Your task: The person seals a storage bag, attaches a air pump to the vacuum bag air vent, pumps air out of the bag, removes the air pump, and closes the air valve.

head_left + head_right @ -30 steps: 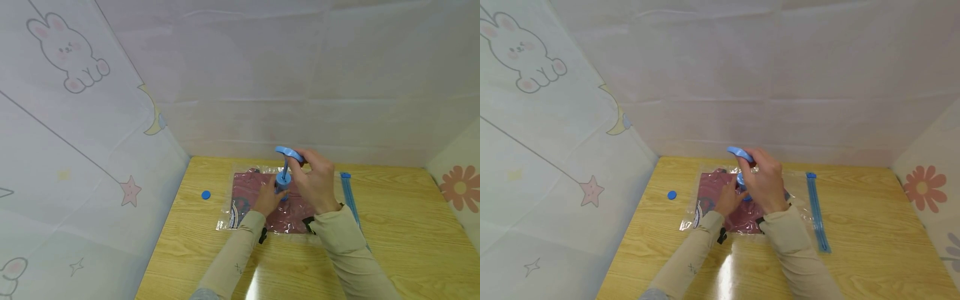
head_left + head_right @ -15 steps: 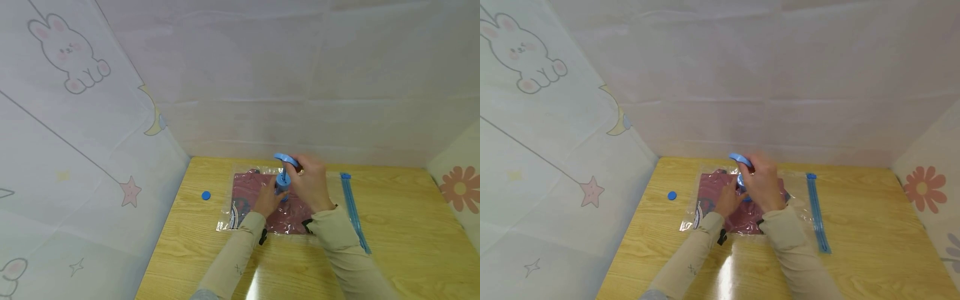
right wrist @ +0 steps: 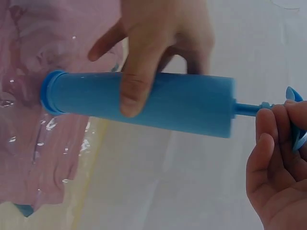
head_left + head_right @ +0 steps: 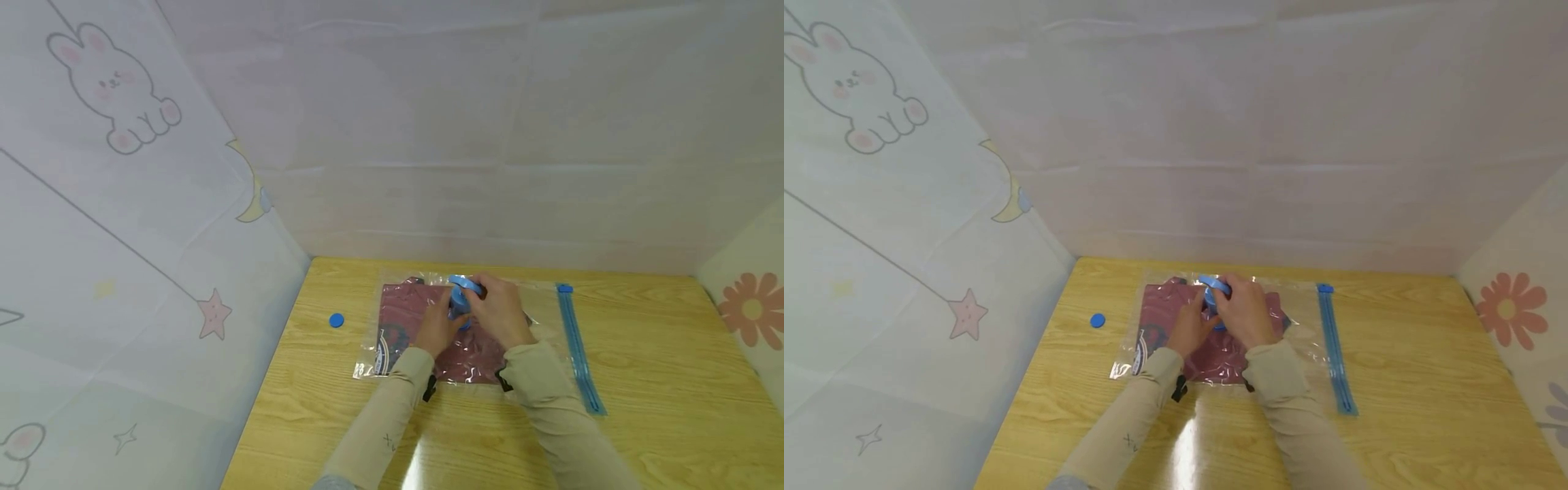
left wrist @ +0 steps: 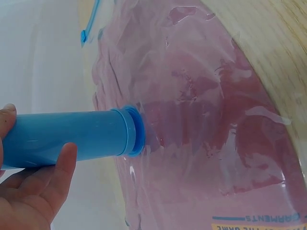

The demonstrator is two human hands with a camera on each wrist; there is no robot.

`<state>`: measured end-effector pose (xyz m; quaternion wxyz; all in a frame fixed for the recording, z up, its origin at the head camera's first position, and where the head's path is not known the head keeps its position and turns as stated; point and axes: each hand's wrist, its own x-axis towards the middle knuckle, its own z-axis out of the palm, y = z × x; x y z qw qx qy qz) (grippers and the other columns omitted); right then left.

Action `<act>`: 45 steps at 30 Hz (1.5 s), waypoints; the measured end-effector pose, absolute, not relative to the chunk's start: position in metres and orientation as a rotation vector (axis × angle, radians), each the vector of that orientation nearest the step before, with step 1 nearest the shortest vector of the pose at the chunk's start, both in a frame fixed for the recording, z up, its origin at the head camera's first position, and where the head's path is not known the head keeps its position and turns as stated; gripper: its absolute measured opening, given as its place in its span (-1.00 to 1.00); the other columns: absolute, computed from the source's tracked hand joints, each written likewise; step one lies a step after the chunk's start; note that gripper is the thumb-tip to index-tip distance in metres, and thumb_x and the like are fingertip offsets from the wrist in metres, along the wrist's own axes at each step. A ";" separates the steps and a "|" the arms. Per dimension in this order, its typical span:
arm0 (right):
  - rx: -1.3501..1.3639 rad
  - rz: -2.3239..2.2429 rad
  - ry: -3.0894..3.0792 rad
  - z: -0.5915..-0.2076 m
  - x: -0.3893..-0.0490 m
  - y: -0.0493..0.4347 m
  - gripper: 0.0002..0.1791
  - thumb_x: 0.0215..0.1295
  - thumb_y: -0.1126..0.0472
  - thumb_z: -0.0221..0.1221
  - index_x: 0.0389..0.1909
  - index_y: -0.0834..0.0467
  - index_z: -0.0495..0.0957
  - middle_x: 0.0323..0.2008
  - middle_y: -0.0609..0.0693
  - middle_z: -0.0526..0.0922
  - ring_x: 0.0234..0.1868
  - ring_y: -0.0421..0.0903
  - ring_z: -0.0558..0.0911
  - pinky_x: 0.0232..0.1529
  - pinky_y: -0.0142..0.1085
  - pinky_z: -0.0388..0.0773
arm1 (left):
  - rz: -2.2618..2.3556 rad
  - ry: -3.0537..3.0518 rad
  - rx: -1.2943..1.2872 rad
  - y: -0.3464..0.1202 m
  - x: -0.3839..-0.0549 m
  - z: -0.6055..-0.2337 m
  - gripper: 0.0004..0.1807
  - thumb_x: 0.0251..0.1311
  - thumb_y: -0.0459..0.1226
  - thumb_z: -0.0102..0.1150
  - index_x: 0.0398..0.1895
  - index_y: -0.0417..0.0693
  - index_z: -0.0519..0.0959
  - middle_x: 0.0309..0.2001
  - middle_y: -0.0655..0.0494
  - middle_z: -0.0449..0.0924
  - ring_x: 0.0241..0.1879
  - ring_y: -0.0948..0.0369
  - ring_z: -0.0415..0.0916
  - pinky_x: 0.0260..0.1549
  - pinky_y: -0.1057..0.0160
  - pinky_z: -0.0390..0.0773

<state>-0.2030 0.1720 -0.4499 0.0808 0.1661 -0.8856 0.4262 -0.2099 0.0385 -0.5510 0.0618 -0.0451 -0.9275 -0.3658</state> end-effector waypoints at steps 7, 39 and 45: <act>0.475 1.181 -2.718 -0.465 -0.207 0.173 -0.72 0.32 0.16 0.18 -0.09 0.28 0.62 -0.27 0.21 0.70 -0.33 0.06 0.64 -0.28 -0.08 0.56 | -1.077 -2.804 -0.155 0.039 -0.209 -0.552 -0.49 0.26 -0.11 0.22 0.23 0.13 0.30 0.04 -0.01 0.66 -0.01 0.06 0.64 -0.06 0.17 0.64; 0.522 1.193 -2.535 -0.450 -0.197 0.173 -0.78 0.33 0.27 0.15 -0.16 0.36 0.61 -0.30 0.25 0.70 -0.41 0.06 0.65 -0.44 -0.18 0.55 | -1.110 -2.758 -0.185 0.041 -0.212 -0.559 -0.42 0.24 -0.08 0.22 0.29 0.11 0.28 0.06 -0.06 0.65 0.05 0.06 0.62 0.00 0.13 0.63; 0.543 1.197 -2.422 -0.432 -0.191 0.173 -0.81 0.32 0.30 0.15 -0.18 0.36 0.62 -0.37 0.22 0.70 -0.49 -0.01 0.61 -0.53 -0.30 0.45 | -1.186 -2.768 -0.172 0.041 -0.212 -0.556 -0.41 0.26 -0.08 0.20 0.32 0.07 0.27 0.11 -0.06 0.61 0.10 0.06 0.58 0.06 0.11 0.60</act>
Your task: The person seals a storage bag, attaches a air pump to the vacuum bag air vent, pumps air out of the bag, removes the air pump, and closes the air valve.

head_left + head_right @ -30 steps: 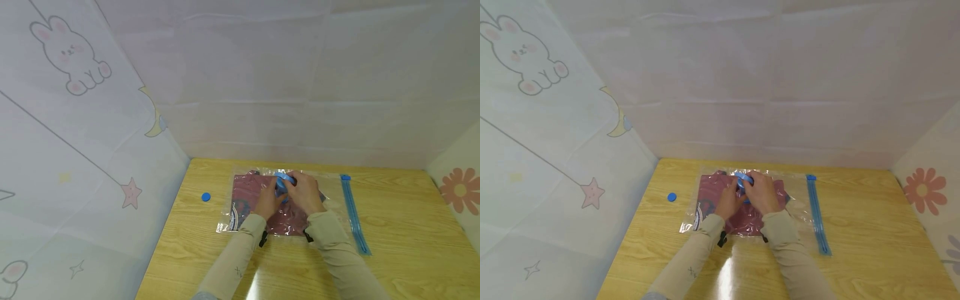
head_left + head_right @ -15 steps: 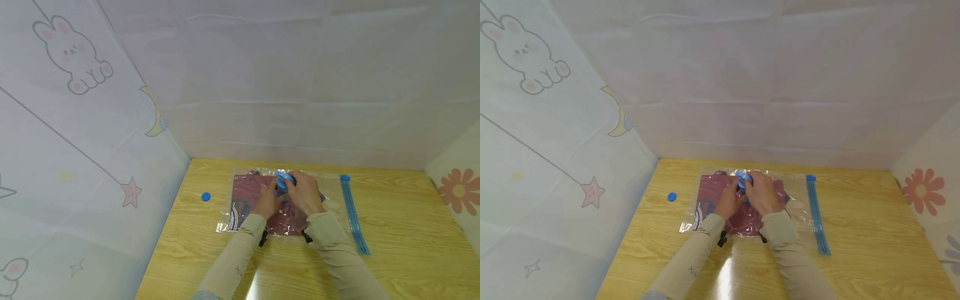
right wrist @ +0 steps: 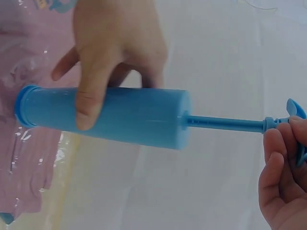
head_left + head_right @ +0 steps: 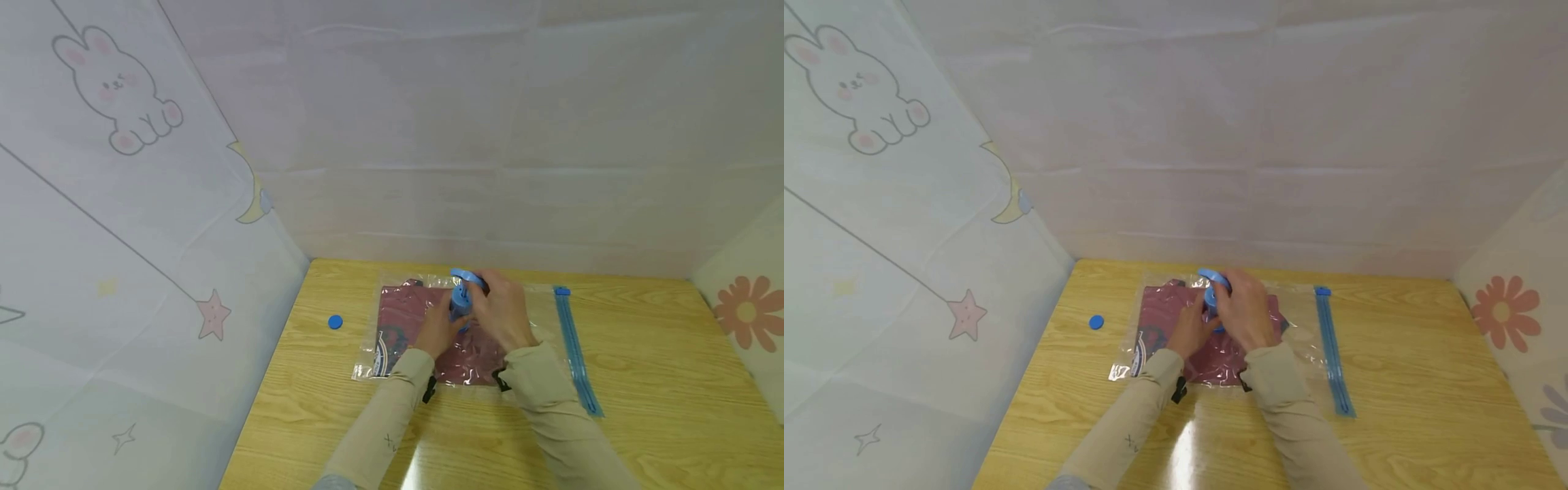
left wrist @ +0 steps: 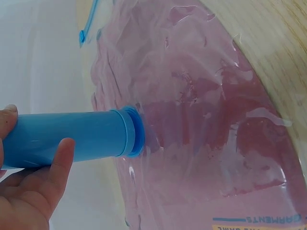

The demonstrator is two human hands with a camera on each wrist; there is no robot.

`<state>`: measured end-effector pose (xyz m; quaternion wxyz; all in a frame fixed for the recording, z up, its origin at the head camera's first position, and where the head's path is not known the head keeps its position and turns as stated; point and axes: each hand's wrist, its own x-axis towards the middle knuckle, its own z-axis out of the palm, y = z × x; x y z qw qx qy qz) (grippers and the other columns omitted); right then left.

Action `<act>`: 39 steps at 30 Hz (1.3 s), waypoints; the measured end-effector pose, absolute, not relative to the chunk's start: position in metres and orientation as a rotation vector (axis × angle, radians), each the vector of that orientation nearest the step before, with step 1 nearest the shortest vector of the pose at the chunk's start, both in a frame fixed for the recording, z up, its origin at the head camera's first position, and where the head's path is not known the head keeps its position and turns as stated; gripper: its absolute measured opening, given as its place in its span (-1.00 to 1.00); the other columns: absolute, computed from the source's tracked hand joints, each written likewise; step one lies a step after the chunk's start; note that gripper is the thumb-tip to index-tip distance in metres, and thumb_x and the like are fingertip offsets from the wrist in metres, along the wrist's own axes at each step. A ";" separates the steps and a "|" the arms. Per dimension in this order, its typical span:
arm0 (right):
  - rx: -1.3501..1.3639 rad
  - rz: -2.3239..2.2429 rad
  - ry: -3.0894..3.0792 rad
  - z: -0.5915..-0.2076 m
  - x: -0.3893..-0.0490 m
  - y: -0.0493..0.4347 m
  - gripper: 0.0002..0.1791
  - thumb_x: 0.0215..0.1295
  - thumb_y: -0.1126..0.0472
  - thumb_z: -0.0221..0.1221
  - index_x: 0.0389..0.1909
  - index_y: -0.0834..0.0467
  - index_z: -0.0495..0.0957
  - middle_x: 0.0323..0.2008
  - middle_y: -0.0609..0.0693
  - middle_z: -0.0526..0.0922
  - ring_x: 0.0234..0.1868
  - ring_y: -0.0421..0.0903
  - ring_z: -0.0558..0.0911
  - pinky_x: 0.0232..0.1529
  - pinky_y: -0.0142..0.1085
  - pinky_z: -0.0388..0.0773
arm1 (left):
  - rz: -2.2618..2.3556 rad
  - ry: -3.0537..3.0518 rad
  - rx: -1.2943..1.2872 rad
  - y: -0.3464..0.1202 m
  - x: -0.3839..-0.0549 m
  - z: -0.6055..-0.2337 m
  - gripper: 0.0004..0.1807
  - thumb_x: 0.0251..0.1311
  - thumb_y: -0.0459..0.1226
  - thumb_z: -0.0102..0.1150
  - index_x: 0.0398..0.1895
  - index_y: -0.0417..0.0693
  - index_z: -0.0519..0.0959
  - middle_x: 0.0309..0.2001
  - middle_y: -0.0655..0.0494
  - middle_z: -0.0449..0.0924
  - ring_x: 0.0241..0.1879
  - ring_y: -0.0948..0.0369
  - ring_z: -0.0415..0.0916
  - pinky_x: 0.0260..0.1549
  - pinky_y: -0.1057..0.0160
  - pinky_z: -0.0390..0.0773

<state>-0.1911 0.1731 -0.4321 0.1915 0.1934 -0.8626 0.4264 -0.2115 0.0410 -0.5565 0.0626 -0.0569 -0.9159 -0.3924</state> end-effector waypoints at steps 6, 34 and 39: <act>0.557 1.197 -2.273 -0.414 -0.186 0.173 -0.88 0.25 0.37 0.18 -0.27 0.35 0.63 -0.42 0.19 0.70 -0.46 0.00 0.63 -0.46 -0.19 0.52 | -1.183 -2.775 -0.173 0.042 -0.210 -0.554 -0.41 0.25 -0.13 0.23 0.30 0.00 0.28 0.10 -0.07 0.61 0.10 0.05 0.59 0.06 0.10 0.59; 0.630 1.214 -1.901 -0.371 -0.170 0.173 -0.91 0.17 0.46 0.24 -0.31 0.42 0.65 -0.49 0.20 0.67 -0.52 -0.10 0.52 -0.37 -0.59 0.35 | -1.122 -2.806 -0.104 0.047 -0.209 -0.552 -0.42 0.19 -0.18 0.30 0.25 -0.04 0.33 0.06 -0.12 0.63 0.06 -0.02 0.61 0.03 0.06 0.61; 0.621 1.242 -1.852 -0.367 -0.167 0.172 -0.90 0.13 0.51 0.23 -0.33 0.41 0.66 -0.50 0.21 0.67 -0.53 -0.09 0.50 -0.37 -0.58 0.35 | -1.121 -2.813 -0.092 0.048 -0.208 -0.550 -0.42 0.19 -0.19 0.30 0.24 -0.06 0.33 0.06 -0.13 0.63 0.06 -0.02 0.60 0.04 0.05 0.60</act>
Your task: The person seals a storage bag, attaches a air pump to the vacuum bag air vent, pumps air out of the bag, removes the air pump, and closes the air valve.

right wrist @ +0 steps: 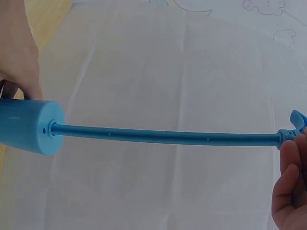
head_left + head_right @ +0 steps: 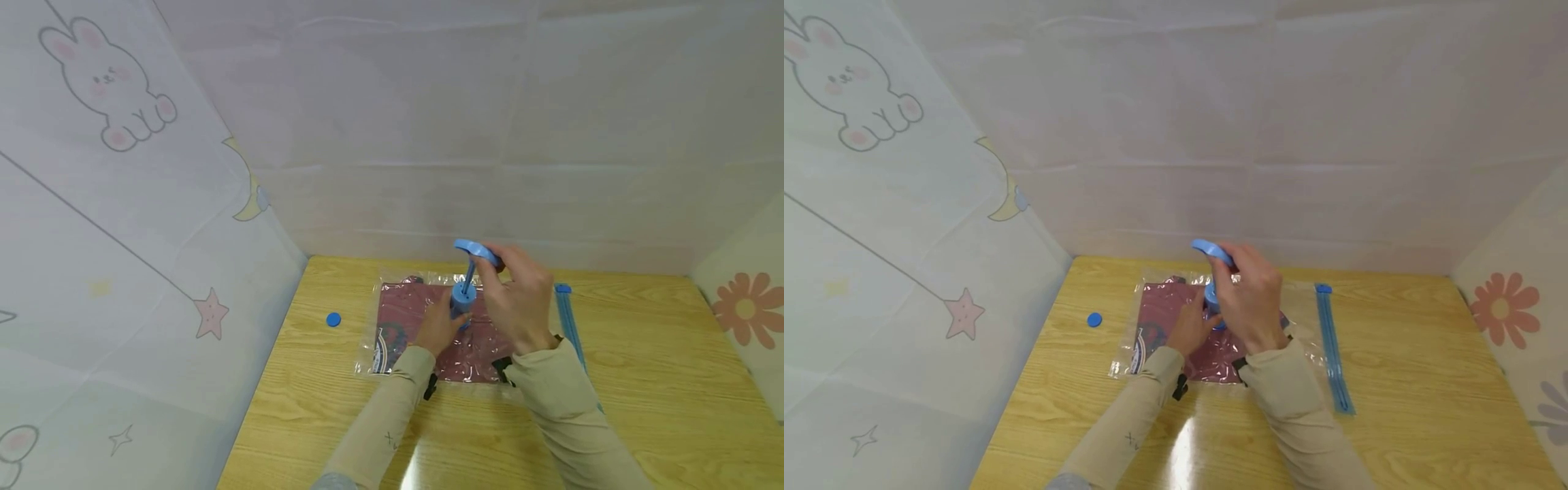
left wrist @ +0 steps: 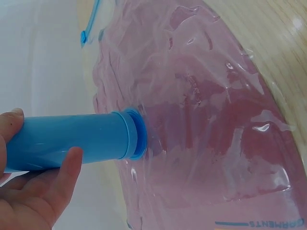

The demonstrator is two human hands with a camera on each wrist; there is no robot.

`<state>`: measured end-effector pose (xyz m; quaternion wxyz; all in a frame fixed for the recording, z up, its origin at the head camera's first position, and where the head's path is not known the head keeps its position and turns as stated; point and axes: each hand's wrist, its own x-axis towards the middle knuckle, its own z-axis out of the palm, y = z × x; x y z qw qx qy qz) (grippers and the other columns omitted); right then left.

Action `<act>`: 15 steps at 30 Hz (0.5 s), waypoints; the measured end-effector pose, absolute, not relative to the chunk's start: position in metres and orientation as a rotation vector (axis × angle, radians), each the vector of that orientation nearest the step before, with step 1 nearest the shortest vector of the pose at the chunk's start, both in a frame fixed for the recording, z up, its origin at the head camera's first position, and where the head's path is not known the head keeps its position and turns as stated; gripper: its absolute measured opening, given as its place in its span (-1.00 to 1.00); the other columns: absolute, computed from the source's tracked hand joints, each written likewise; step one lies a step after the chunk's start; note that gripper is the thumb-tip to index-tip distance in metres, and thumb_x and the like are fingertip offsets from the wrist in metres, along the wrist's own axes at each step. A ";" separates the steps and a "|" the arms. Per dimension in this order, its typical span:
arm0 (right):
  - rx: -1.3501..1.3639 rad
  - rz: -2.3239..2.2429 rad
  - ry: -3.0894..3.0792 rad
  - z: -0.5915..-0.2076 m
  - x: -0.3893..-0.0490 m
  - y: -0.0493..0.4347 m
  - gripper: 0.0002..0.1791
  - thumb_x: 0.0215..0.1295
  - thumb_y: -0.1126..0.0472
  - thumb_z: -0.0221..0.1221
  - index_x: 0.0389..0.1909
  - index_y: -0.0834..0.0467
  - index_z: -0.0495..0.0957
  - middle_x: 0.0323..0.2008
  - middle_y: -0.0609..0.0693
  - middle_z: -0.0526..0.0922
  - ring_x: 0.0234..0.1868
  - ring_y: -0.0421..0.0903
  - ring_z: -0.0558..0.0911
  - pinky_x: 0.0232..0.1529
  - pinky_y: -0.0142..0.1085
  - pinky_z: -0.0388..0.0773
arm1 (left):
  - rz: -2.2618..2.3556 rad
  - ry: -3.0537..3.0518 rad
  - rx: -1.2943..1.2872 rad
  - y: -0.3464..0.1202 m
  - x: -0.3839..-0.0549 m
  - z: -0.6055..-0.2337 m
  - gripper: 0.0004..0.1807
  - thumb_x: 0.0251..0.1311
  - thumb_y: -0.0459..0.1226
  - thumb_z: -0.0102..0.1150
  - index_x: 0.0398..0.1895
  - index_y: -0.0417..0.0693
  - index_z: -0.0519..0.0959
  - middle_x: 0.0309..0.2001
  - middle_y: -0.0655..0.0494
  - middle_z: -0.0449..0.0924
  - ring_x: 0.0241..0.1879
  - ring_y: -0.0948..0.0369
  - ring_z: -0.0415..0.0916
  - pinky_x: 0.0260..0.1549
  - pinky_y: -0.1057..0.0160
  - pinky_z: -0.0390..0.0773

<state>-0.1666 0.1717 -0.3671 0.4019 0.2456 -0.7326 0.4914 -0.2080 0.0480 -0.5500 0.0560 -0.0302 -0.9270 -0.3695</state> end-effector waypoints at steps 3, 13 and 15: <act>0.624 1.252 -1.832 -0.365 -0.165 0.171 -0.90 0.11 0.51 0.24 -0.33 0.40 0.66 -0.51 0.21 0.66 -0.53 -0.09 0.50 -0.37 -0.58 0.34 | -1.132 -2.826 -0.076 0.048 -0.208 -0.550 -0.41 0.20 -0.18 0.29 0.27 -0.05 0.31 0.08 -0.12 0.62 0.08 -0.01 0.59 0.05 0.06 0.60; 0.623 1.262 -1.837 -0.364 -0.165 0.171 -0.90 0.12 0.50 0.24 -0.32 0.40 0.67 -0.50 0.21 0.67 -0.52 -0.09 0.51 -0.35 -0.59 0.36 | -1.139 -2.843 -0.059 0.049 -0.208 -0.551 -0.43 0.22 -0.18 0.27 0.25 -0.05 0.31 0.08 -0.12 0.62 0.09 -0.01 0.59 0.07 0.06 0.58; 0.626 1.256 -1.848 -0.365 -0.166 0.172 -0.90 0.13 0.50 0.24 -0.32 0.40 0.66 -0.49 0.21 0.68 -0.51 -0.08 0.53 -0.35 -0.59 0.37 | -1.138 -2.845 -0.058 0.049 -0.208 -0.550 -0.43 0.22 -0.18 0.27 0.26 -0.06 0.31 0.08 -0.13 0.62 0.09 -0.02 0.59 0.08 0.05 0.58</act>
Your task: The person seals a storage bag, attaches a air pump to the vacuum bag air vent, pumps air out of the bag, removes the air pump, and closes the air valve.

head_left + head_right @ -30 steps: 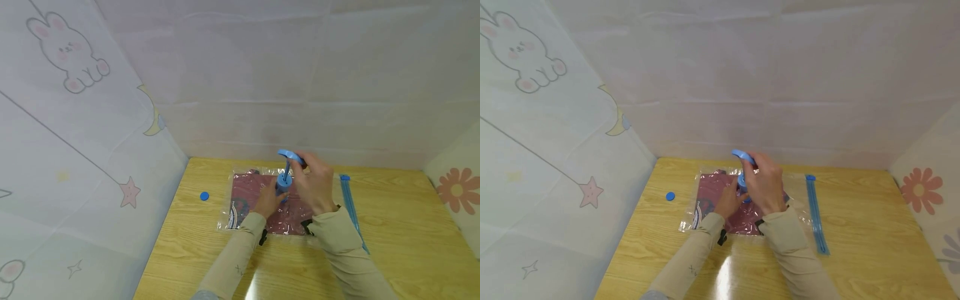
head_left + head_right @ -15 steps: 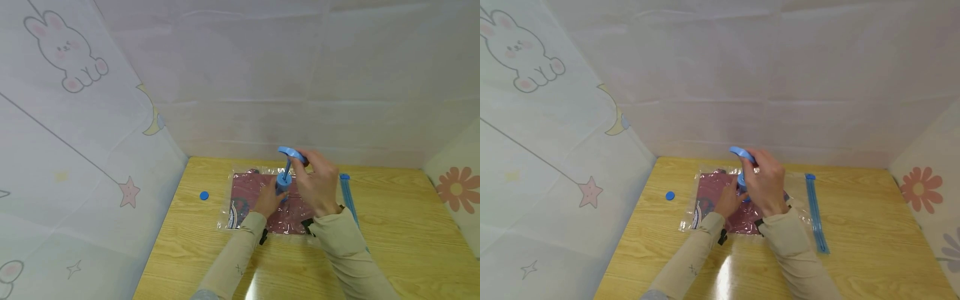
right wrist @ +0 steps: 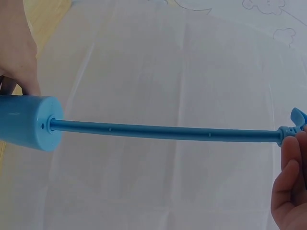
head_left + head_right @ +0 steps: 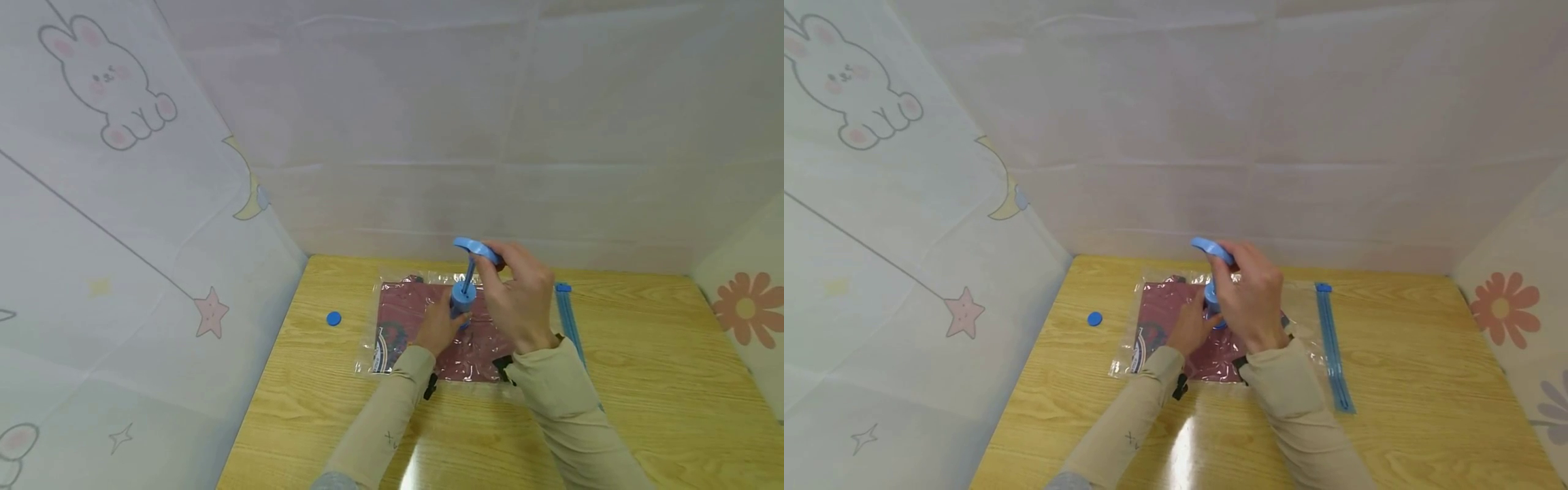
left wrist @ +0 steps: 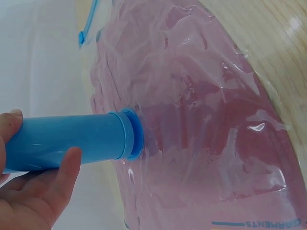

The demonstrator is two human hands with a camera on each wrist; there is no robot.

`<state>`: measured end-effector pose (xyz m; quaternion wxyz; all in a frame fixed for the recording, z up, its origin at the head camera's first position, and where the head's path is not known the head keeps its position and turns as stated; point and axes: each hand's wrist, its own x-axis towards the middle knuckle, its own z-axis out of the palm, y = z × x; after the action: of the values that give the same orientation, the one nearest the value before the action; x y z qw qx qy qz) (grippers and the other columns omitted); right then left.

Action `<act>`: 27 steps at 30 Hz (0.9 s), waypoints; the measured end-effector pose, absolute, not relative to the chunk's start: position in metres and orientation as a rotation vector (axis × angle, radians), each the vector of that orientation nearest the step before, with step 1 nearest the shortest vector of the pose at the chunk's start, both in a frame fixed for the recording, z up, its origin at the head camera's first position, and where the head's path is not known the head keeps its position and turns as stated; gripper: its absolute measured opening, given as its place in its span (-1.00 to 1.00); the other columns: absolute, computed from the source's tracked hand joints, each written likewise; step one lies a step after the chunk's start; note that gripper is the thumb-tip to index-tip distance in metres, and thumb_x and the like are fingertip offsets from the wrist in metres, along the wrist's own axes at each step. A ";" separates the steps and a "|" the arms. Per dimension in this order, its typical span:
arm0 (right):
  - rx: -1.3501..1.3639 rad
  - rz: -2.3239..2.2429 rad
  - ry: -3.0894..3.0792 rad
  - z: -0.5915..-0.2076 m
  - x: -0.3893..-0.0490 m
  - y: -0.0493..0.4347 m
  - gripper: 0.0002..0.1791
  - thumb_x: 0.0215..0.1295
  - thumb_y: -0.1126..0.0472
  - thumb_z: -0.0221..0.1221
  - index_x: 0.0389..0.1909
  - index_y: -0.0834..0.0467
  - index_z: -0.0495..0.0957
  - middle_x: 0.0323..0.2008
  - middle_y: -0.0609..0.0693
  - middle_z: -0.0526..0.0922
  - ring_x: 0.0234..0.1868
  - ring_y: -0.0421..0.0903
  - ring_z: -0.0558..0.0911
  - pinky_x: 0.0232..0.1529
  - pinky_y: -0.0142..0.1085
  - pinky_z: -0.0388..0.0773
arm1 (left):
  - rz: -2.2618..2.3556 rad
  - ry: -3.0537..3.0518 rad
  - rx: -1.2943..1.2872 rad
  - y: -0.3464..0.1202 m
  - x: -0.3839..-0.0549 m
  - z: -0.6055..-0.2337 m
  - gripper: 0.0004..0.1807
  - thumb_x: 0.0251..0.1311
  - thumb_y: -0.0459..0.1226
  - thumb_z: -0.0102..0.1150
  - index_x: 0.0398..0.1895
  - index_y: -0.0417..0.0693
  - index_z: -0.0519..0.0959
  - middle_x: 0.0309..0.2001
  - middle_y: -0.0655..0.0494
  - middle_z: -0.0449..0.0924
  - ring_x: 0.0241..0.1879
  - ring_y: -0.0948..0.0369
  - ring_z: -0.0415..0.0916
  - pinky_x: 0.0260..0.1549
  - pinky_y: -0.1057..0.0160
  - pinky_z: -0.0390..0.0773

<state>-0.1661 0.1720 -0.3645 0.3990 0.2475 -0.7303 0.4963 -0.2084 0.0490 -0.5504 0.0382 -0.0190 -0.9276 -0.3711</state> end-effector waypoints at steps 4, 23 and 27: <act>0.635 1.237 -1.886 -0.365 -0.168 0.174 -0.90 0.16 0.46 0.24 -0.32 0.42 0.65 -0.47 0.22 0.68 -0.49 -0.09 0.55 -0.31 -0.61 0.39 | -1.155 -2.845 -0.045 0.049 -0.208 -0.550 -0.42 0.22 -0.18 0.27 0.27 -0.07 0.30 0.09 -0.14 0.61 0.10 -0.02 0.58 0.08 0.05 0.58; 0.623 1.261 -1.965 -0.364 -0.170 0.174 -0.89 0.19 0.43 0.23 -0.29 0.40 0.63 -0.41 0.21 0.70 -0.47 -0.02 0.60 -0.30 -0.63 0.39 | -1.159 -2.834 -0.044 0.049 -0.209 -0.552 -0.39 0.23 -0.16 0.26 0.30 -0.05 0.28 0.12 -0.12 0.59 0.11 -0.02 0.58 0.08 0.04 0.58; 0.621 1.262 -1.972 -0.364 -0.173 0.174 -0.89 0.21 0.41 0.22 -0.30 0.41 0.62 -0.42 0.21 0.70 -0.48 -0.02 0.59 -0.31 -0.62 0.38 | -1.155 -2.834 -0.072 0.048 -0.209 -0.551 -0.38 0.24 -0.14 0.24 0.31 -0.05 0.26 0.14 -0.13 0.58 0.13 -0.01 0.56 0.10 0.05 0.57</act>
<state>-0.1726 0.1741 -0.3636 0.3522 0.2399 -0.7620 0.4876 -0.2092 0.0481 -0.5514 0.0404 -0.0235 -0.9250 -0.3770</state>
